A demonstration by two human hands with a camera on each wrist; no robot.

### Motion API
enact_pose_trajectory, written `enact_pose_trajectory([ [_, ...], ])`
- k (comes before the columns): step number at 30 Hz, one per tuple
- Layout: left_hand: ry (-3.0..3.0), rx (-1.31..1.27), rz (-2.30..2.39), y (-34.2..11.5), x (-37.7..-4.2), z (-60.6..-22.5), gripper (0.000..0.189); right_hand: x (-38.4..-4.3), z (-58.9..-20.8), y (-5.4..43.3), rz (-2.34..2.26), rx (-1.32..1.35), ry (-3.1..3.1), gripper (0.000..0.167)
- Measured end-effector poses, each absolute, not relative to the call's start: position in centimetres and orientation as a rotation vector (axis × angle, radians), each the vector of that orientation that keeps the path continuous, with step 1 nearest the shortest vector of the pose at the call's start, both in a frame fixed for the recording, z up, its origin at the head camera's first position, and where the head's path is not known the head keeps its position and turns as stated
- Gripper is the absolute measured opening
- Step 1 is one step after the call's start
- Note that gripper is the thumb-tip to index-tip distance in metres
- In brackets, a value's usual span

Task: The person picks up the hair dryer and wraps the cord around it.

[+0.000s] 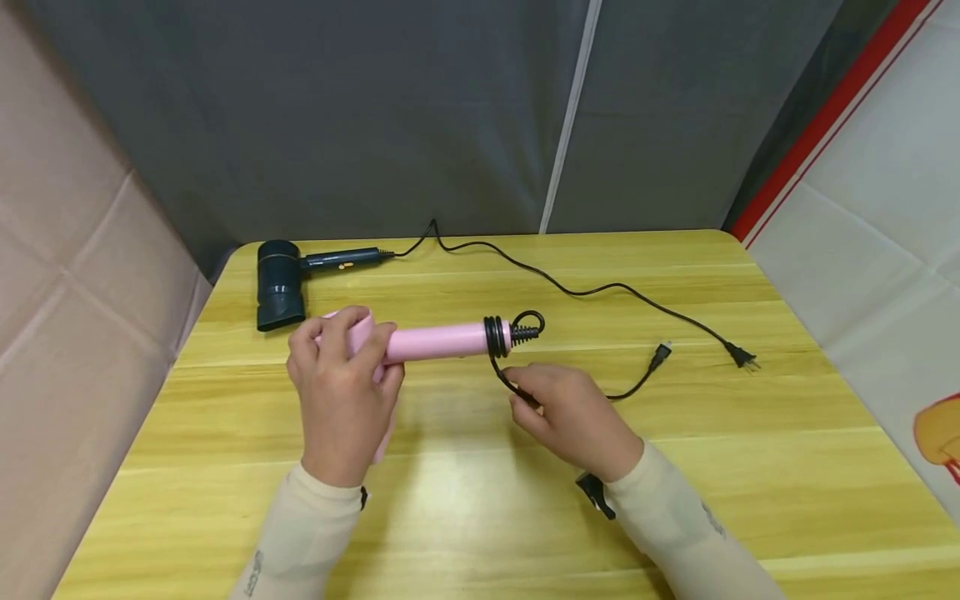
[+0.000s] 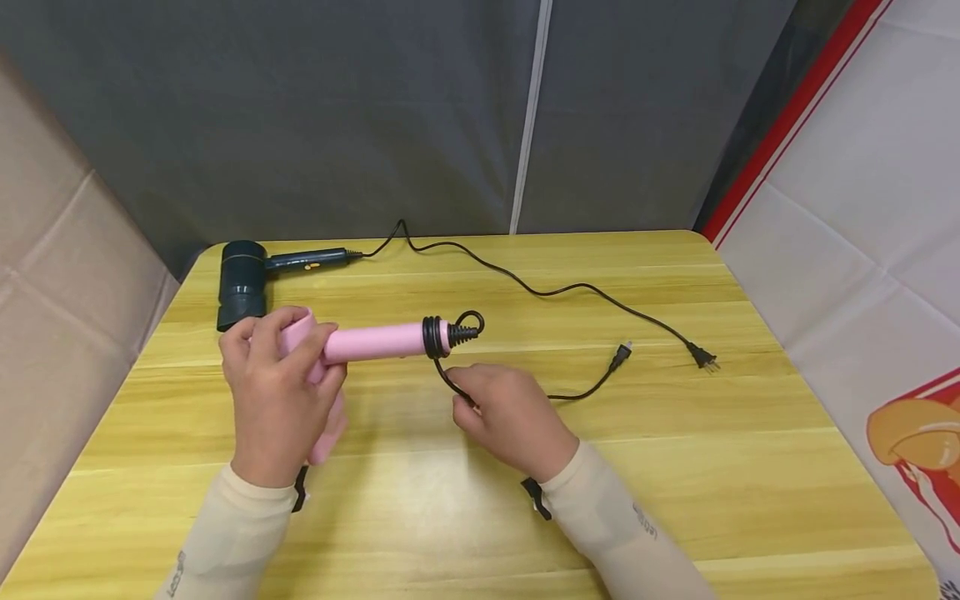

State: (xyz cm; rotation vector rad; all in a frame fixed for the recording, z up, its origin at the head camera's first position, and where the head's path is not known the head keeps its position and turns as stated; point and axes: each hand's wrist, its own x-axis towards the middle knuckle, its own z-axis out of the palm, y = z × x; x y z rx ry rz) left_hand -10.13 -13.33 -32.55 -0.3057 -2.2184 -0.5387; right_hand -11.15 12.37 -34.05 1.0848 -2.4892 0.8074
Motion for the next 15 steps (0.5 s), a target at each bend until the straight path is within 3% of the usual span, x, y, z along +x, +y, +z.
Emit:
enact_pose_trajectory([
  [15,-2.249,-0.306,-0.519,-13.0,-10.0,-33.2,0.032,-10.8,-32.8,12.7,0.802,1.120,-2.329,0.010],
])
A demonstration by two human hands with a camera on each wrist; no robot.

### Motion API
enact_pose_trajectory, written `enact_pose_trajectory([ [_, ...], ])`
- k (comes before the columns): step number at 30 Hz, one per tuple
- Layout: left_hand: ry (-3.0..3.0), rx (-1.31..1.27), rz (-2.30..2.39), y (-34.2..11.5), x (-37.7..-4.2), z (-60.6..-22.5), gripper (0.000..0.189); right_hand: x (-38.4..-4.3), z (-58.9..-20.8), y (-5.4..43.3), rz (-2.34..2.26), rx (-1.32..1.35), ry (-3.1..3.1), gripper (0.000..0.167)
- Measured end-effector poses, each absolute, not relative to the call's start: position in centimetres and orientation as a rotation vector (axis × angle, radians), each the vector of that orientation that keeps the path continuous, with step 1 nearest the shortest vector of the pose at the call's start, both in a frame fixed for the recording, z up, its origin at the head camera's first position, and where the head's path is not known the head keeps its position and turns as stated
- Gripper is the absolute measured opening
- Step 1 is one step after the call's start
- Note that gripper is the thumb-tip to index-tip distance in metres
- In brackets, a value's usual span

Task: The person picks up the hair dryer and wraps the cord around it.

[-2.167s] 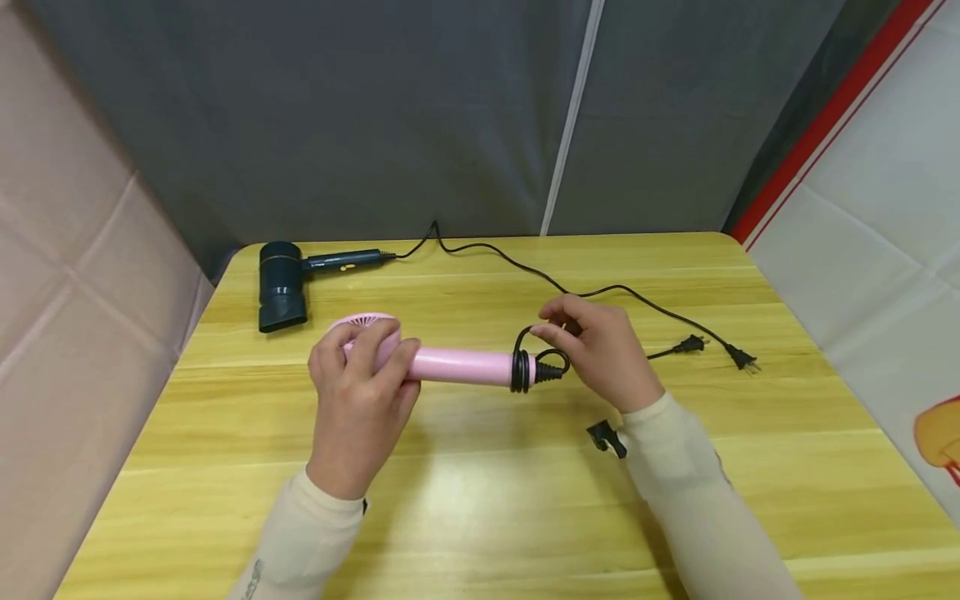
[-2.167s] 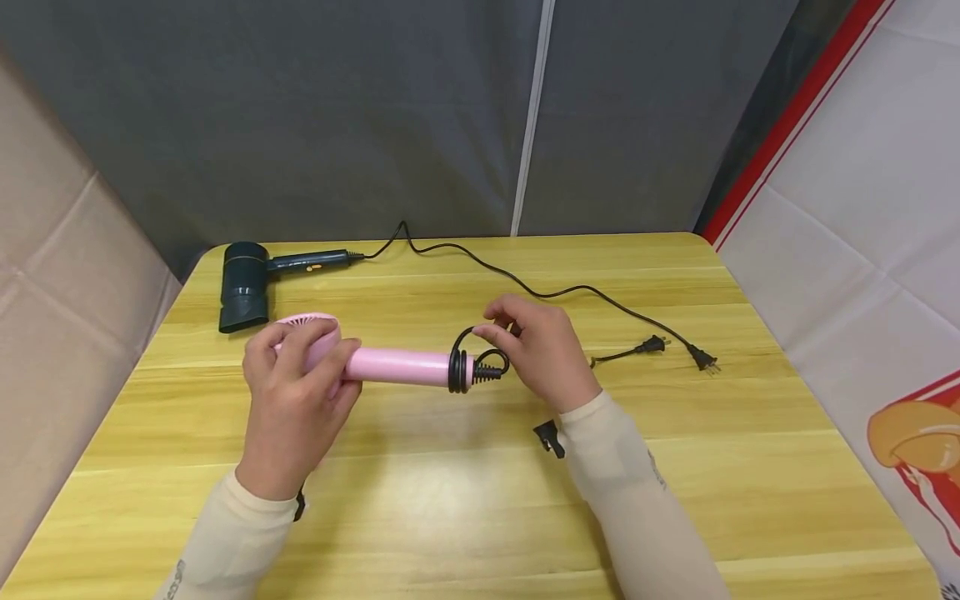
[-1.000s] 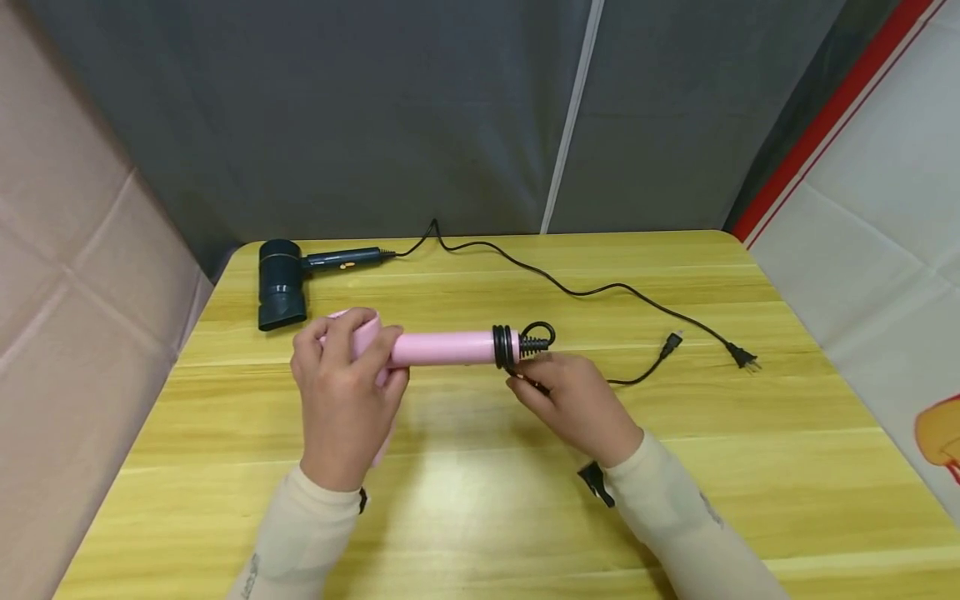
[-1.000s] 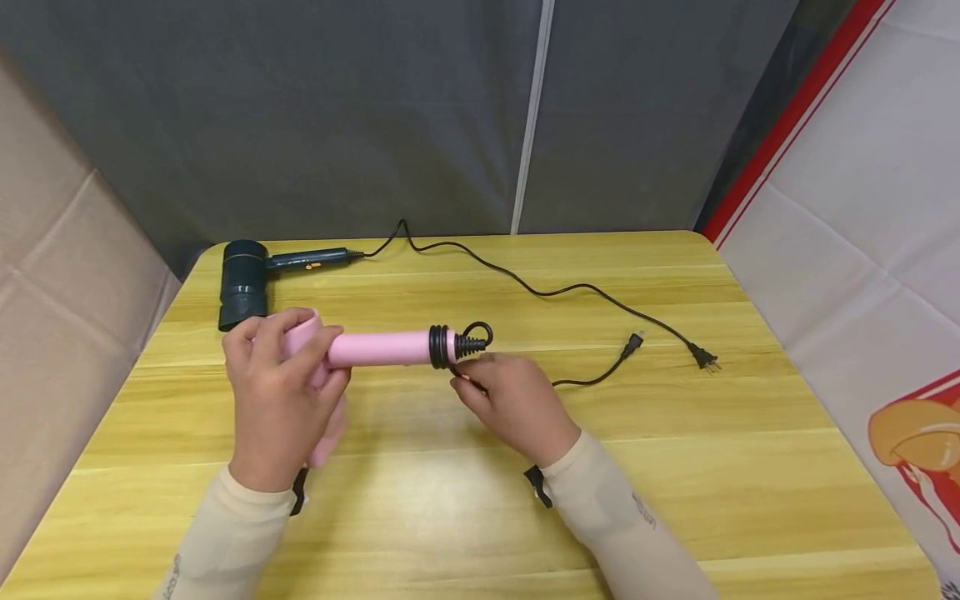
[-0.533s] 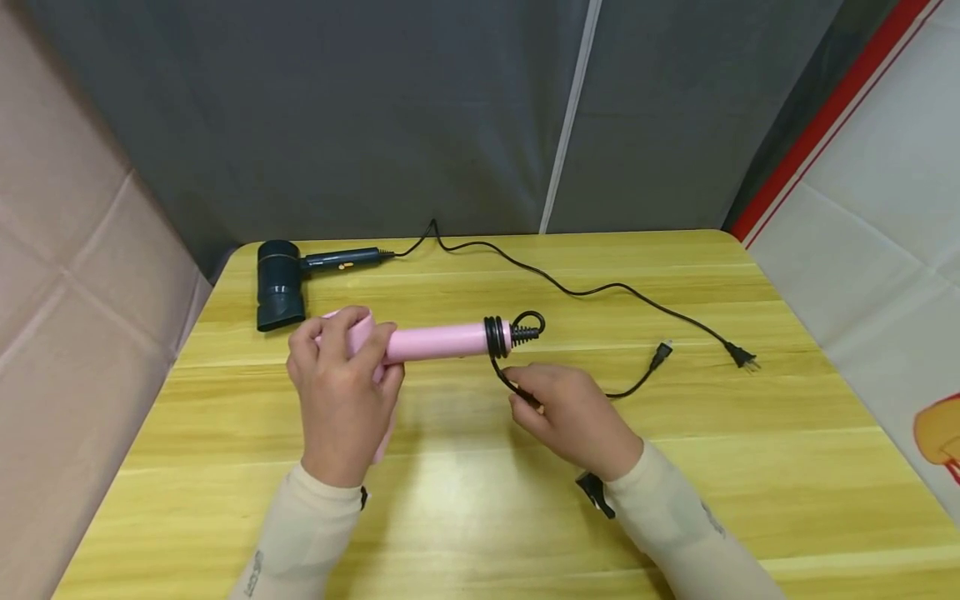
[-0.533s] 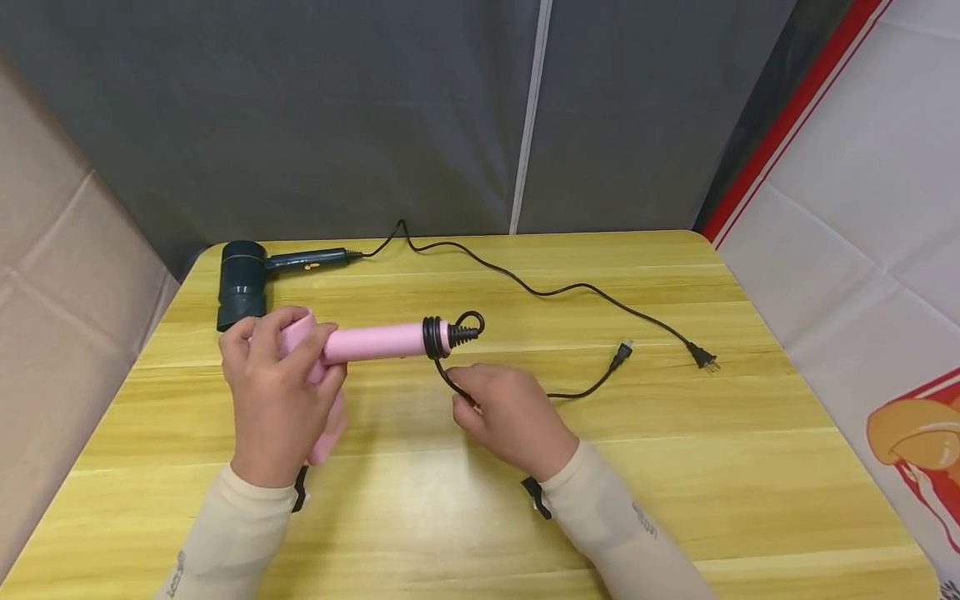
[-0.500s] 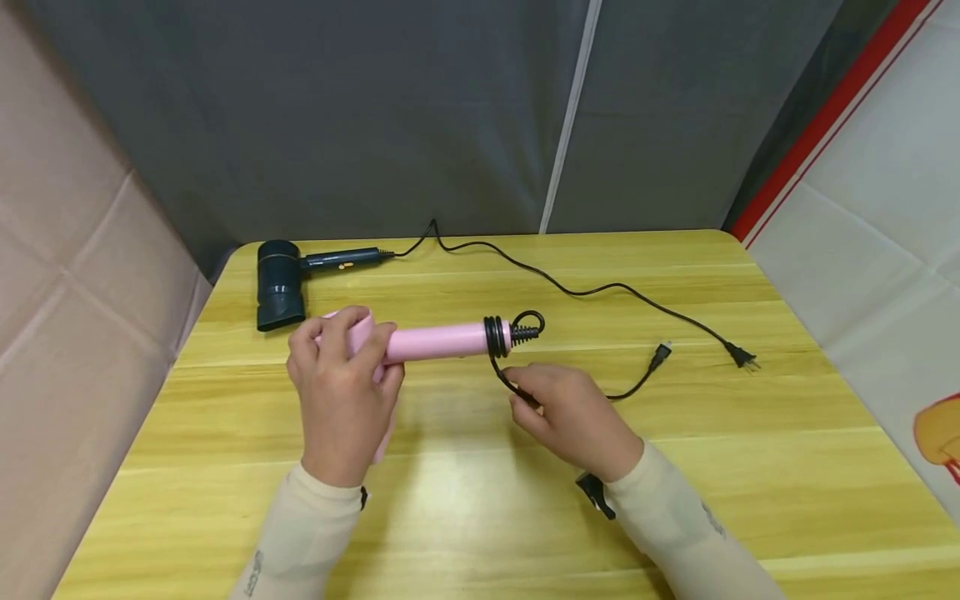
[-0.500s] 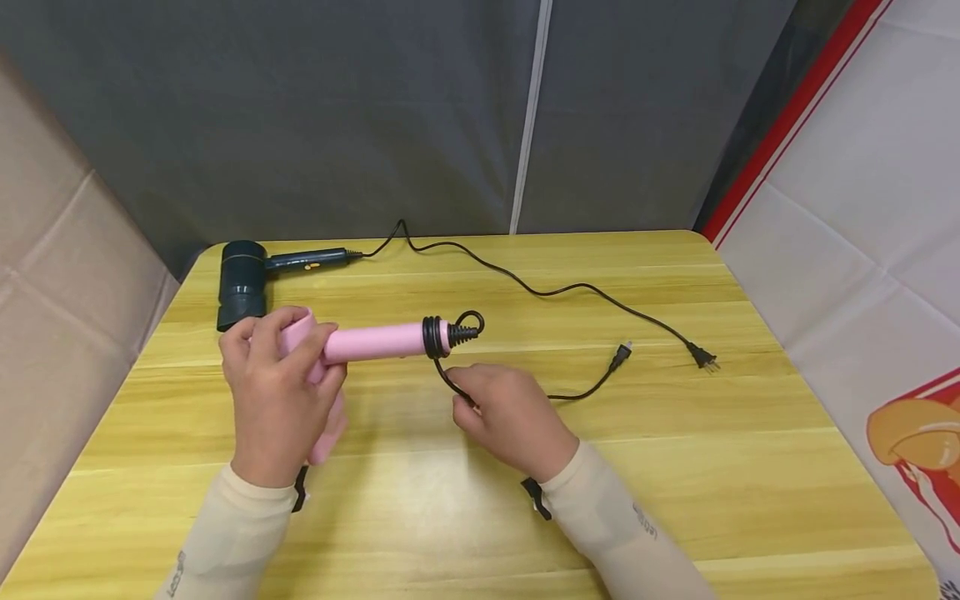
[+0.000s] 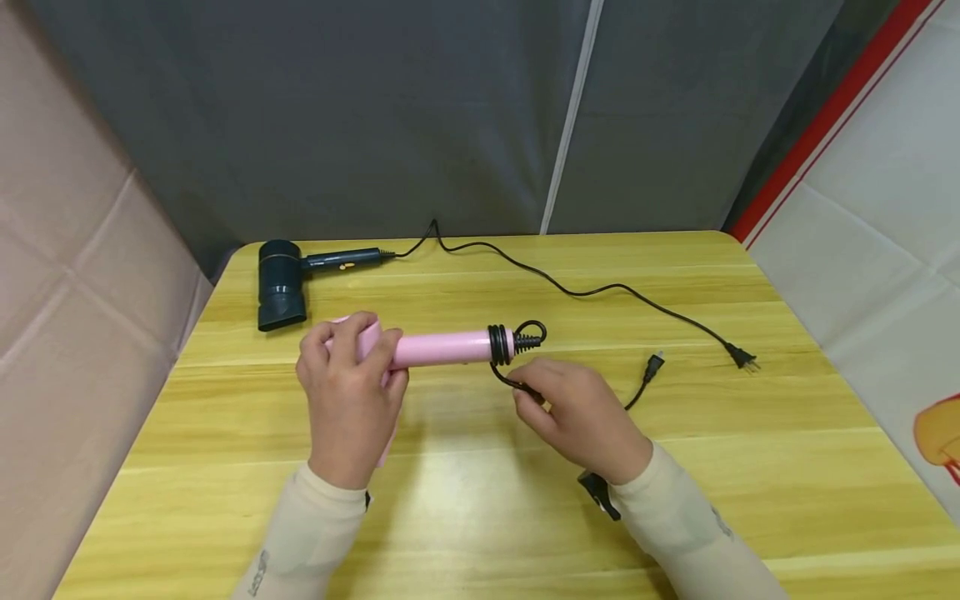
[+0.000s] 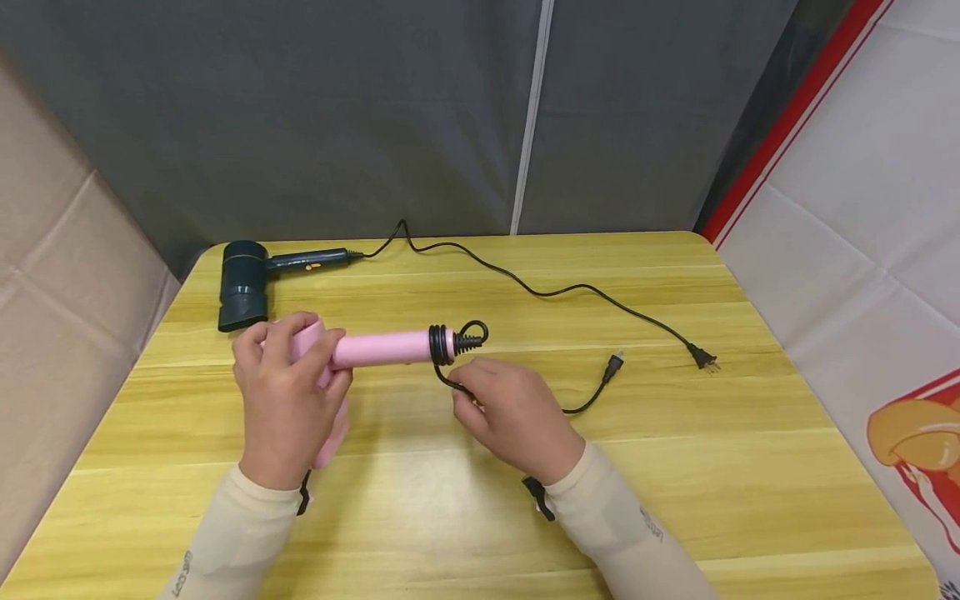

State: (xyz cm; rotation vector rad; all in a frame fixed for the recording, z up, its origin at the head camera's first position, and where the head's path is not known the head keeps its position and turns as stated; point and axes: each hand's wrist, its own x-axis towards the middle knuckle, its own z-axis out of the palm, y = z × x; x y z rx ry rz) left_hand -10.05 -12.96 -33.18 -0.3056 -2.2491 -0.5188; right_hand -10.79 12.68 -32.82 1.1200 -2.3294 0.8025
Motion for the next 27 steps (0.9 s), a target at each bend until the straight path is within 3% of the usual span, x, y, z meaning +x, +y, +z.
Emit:
enact_pose_trajectory([
  [8,-2.240,-0.311,-0.550,-12.7,-10.0,-33.3,0.035,-10.9,-32.1,12.7,0.816,1.098,-2.278,0.007],
  [27,-2.254,-0.336,-0.496,-12.1,-9.5,-33.3,0.038,-10.9,-31.1,12.9,0.838,0.932,-2.305,0.020],
])
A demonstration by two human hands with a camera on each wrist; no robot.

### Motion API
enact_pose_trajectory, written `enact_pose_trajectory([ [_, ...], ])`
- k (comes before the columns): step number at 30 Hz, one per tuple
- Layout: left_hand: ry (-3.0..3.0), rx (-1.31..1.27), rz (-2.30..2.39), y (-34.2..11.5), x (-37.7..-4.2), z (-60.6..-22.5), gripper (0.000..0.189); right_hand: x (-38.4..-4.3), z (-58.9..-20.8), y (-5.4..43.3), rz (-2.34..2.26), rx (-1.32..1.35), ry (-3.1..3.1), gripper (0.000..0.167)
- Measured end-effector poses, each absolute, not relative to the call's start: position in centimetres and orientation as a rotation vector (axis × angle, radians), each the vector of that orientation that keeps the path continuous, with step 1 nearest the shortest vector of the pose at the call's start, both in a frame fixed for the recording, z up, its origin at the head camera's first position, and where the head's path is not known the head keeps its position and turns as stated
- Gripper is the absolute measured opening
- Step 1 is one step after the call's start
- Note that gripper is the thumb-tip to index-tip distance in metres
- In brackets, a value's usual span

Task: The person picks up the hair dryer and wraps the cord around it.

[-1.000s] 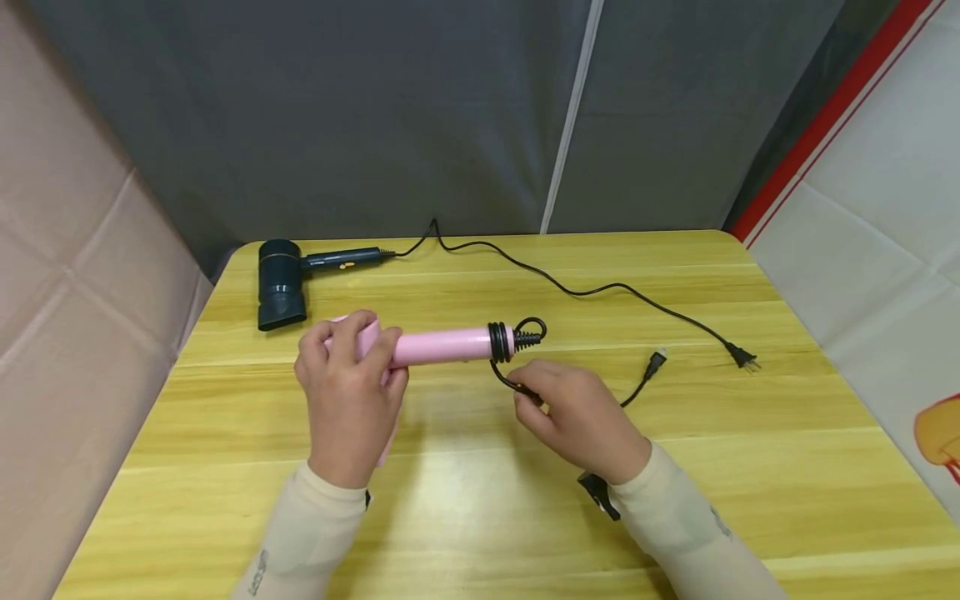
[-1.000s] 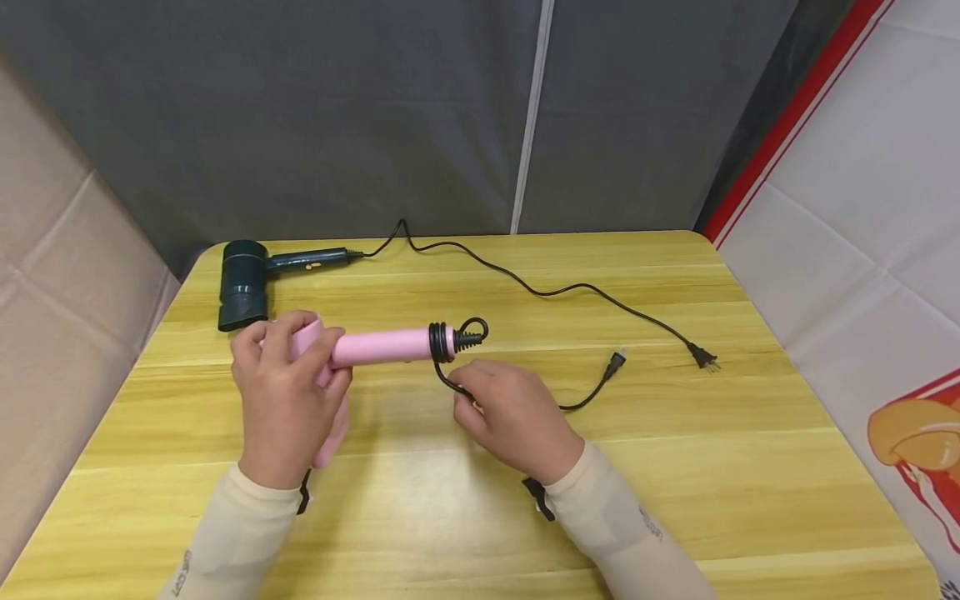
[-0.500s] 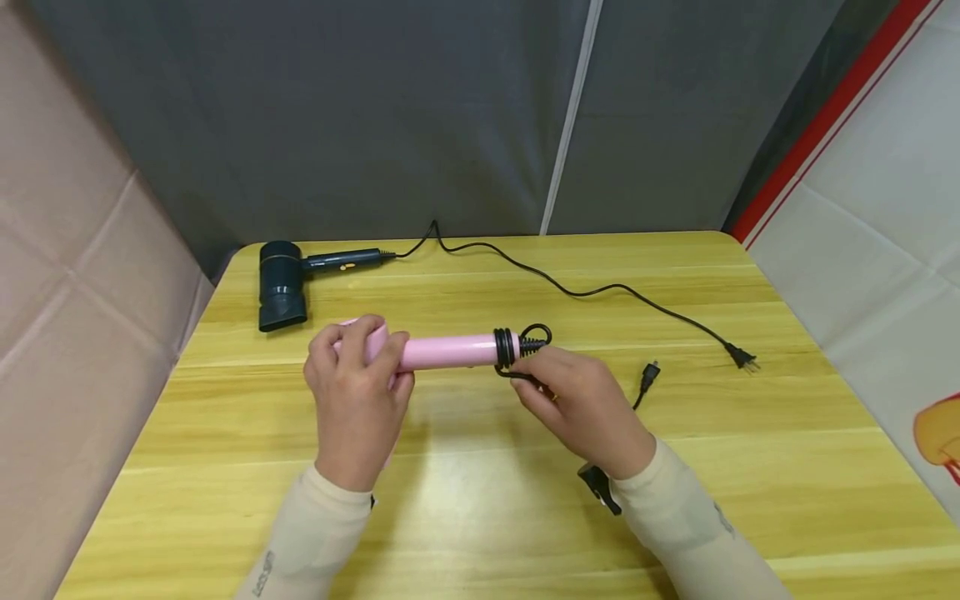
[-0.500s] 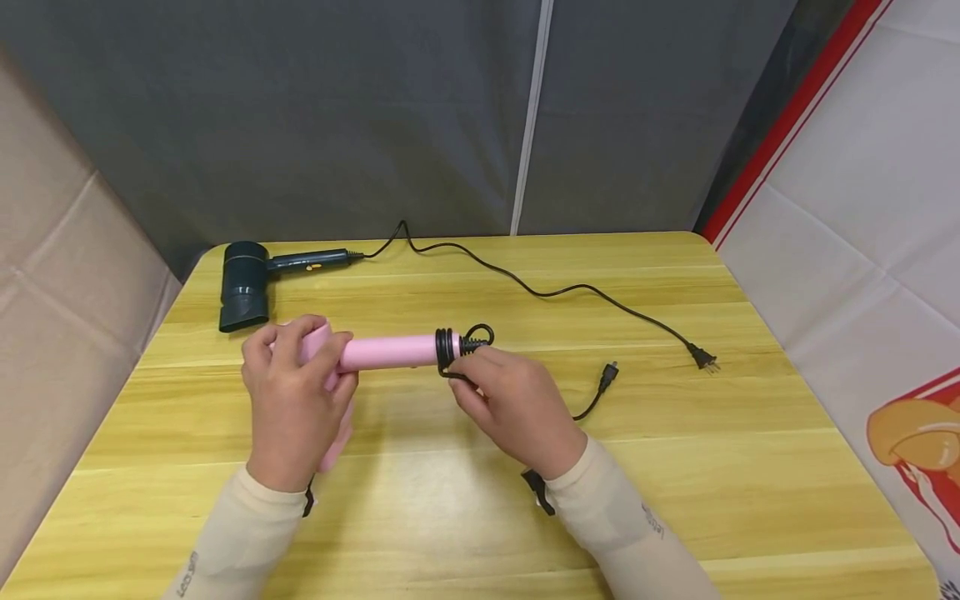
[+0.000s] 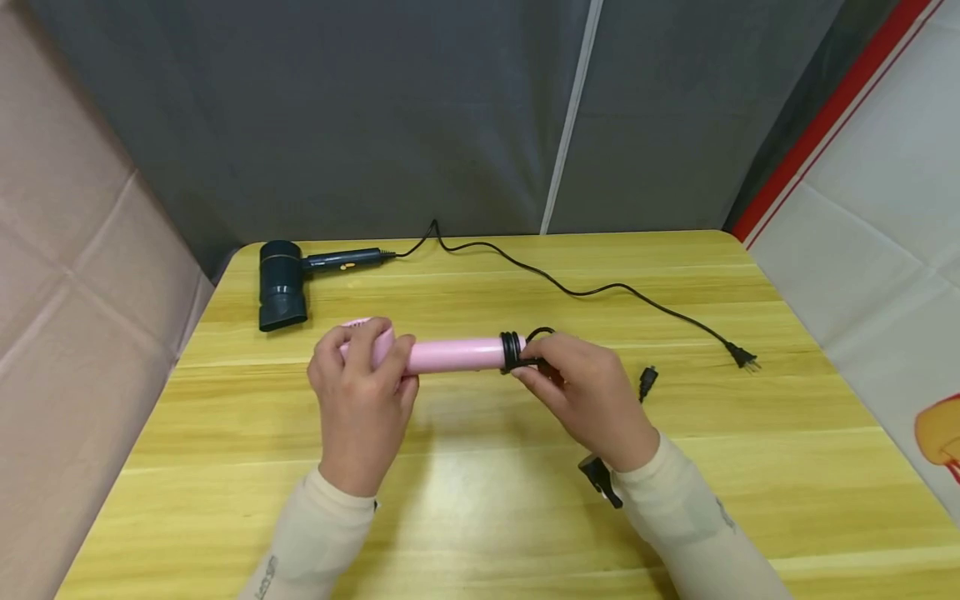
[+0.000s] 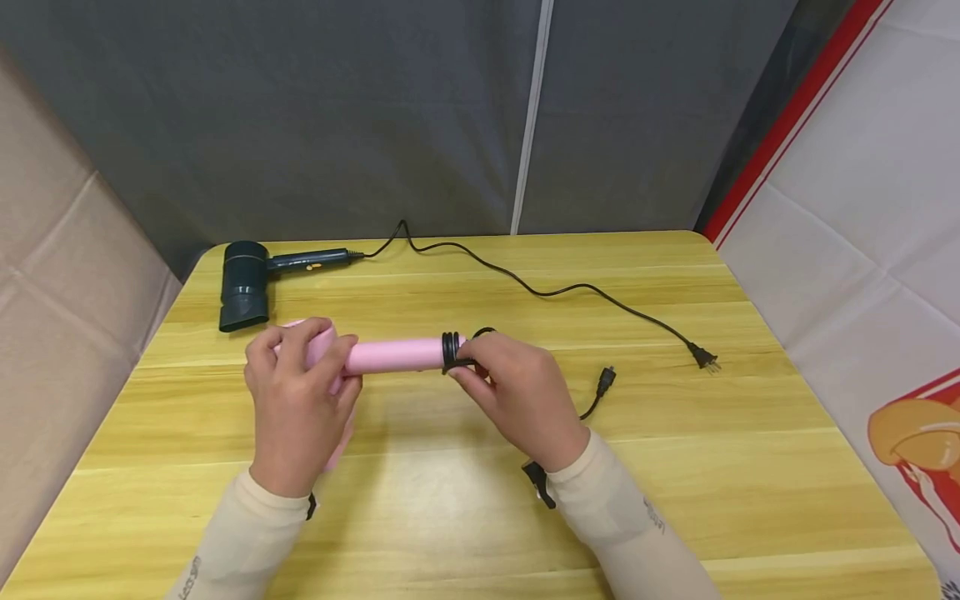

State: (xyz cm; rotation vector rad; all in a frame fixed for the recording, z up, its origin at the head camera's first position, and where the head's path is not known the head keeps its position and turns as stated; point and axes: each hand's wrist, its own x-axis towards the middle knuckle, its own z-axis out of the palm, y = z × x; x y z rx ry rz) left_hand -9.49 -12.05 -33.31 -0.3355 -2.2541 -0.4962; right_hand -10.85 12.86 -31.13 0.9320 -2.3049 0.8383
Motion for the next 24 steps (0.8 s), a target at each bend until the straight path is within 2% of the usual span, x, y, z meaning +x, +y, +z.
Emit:
enact_pose_trajectory([
  [10,-2.265,-0.372,-0.464,-12.2,-9.3,-33.2,0.036,-11.5,-30.9,13.1,0.850,0.852,-2.319,0.035],
  [24,-2.225,-0.459,-0.408,-12.2,-8.9,-33.3,0.036,-12.8,-30.8,13.9,0.872,0.785,-2.332,0.038],
])
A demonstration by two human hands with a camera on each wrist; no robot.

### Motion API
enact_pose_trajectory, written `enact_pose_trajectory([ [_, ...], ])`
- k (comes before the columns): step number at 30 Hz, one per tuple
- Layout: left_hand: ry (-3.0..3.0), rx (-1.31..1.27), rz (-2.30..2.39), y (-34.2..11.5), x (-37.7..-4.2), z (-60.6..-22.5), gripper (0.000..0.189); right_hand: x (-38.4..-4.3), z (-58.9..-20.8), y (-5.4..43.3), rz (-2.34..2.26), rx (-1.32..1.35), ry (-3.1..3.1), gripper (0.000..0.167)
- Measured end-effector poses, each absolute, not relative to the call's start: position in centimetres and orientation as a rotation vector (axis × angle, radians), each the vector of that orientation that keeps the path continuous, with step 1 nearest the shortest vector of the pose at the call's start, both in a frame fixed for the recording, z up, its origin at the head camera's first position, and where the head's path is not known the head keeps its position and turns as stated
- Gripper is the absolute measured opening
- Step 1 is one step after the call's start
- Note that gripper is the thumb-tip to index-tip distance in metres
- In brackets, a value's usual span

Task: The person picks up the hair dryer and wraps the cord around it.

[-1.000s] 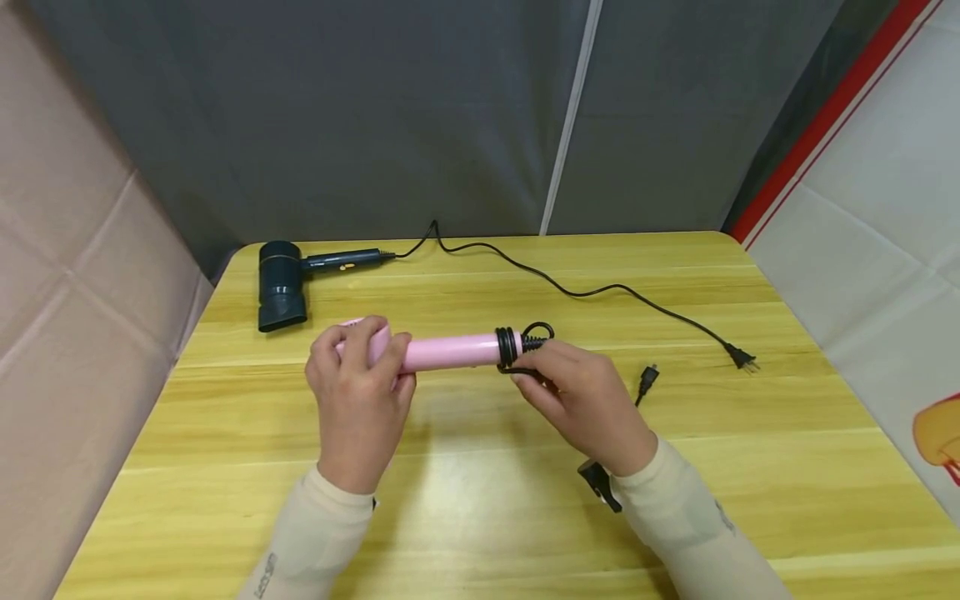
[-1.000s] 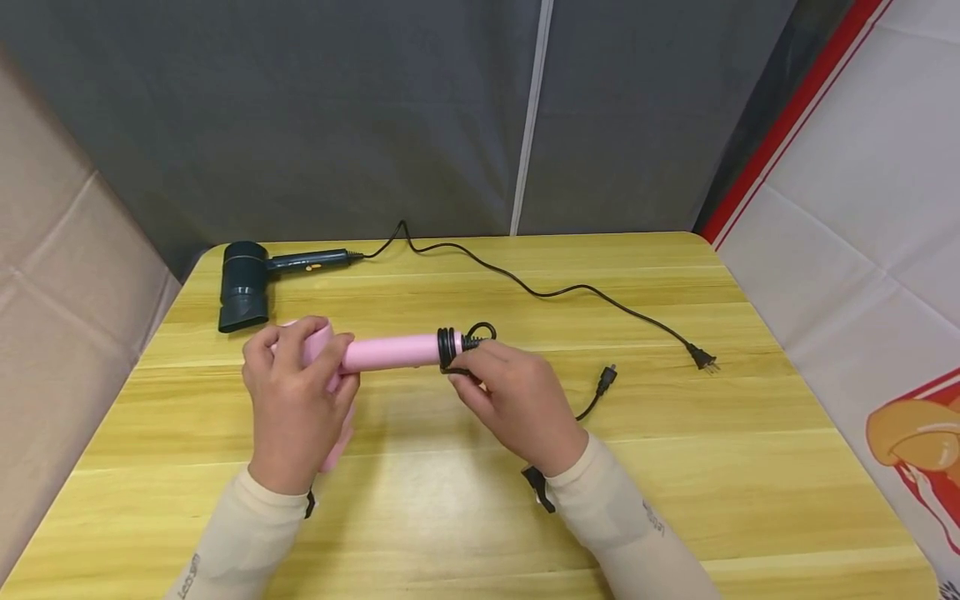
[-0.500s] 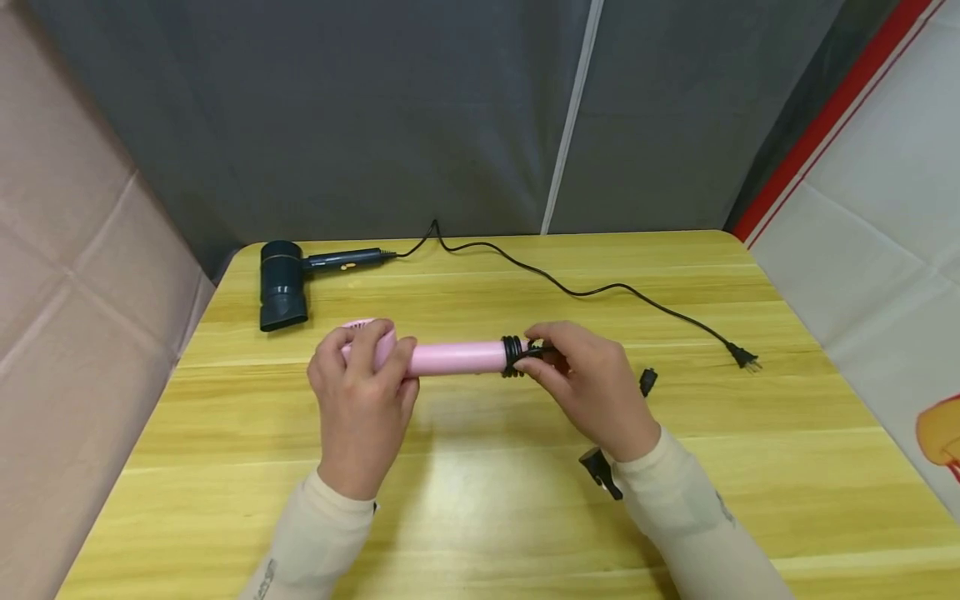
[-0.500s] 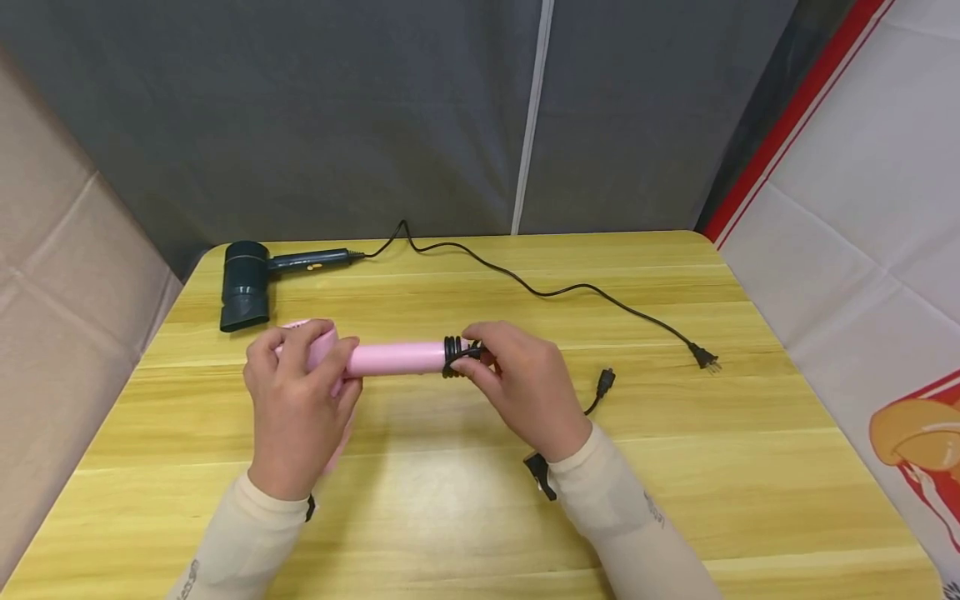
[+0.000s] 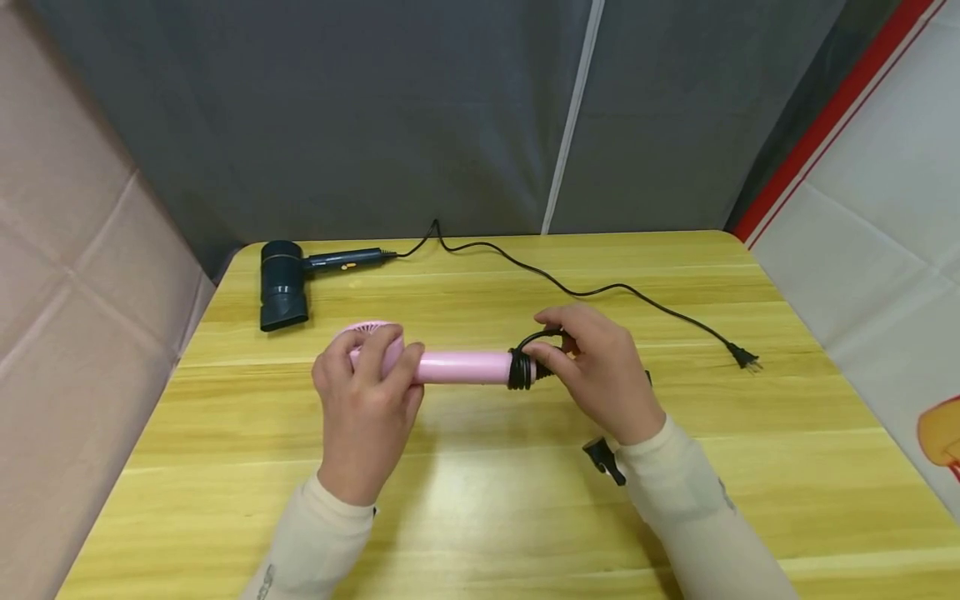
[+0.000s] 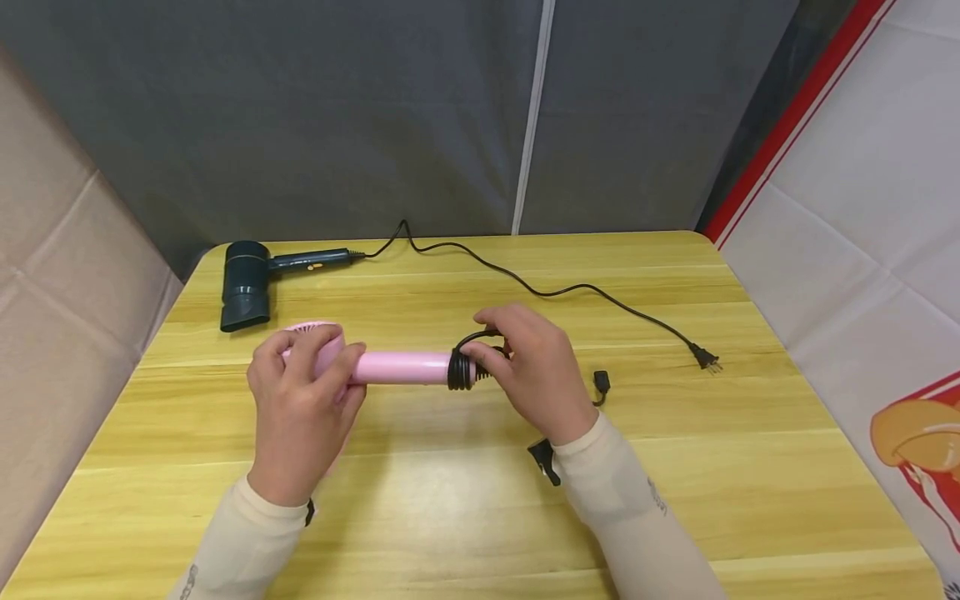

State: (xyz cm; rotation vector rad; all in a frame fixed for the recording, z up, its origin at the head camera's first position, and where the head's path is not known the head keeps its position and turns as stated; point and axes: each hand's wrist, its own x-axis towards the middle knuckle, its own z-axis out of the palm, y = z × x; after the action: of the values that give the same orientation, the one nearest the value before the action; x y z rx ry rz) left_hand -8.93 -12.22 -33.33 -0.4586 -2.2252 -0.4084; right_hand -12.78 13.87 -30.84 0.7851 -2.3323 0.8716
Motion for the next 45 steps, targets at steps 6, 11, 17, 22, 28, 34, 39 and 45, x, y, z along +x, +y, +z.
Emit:
enact_pose_trajectory([
  [6,-2.162,-0.484,-0.439,-12.0,-8.7,-33.2,0.042,-13.5,-30.9,14.3,0.916,0.761,-2.346,0.034],
  [11,-2.151,-0.501,-0.447,-11.9,-8.6,-33.1,0.043,-14.1,-30.9,14.8,0.994,0.731,-2.380,0.027],
  [17,-2.151,-0.510,-0.453,-11.8,-8.4,-33.1,0.043,-14.9,-31.1,15.1,1.057,0.670,-2.470,0.023],
  [22,-2.141,-0.508,-0.475,-11.9,-8.5,-33.1,0.041,-15.8,-31.8,15.0,1.150,0.637,-2.514,0.020],
  [28,-2.161,-0.475,-0.501,-12.0,-8.5,-33.1,0.040,-16.4,-32.9,14.5,1.206,0.684,-2.529,0.016],
  [34,-2.156,-0.446,-0.498,-12.0,-9.2,-33.3,0.036,-16.3,-34.2,13.9,1.215,0.735,-2.519,0.009],
  [39,-2.195,-0.418,-0.500,-12.1,-9.8,-33.5,0.032,-15.8,-34.7,13.0,1.245,0.595,-2.650,0.011],
  [45,-2.247,-0.385,-0.500,-12.2,-10.2,-33.8,0.031,-15.0,-35.3,12.3,1.184,0.524,-2.727,0.010],
])
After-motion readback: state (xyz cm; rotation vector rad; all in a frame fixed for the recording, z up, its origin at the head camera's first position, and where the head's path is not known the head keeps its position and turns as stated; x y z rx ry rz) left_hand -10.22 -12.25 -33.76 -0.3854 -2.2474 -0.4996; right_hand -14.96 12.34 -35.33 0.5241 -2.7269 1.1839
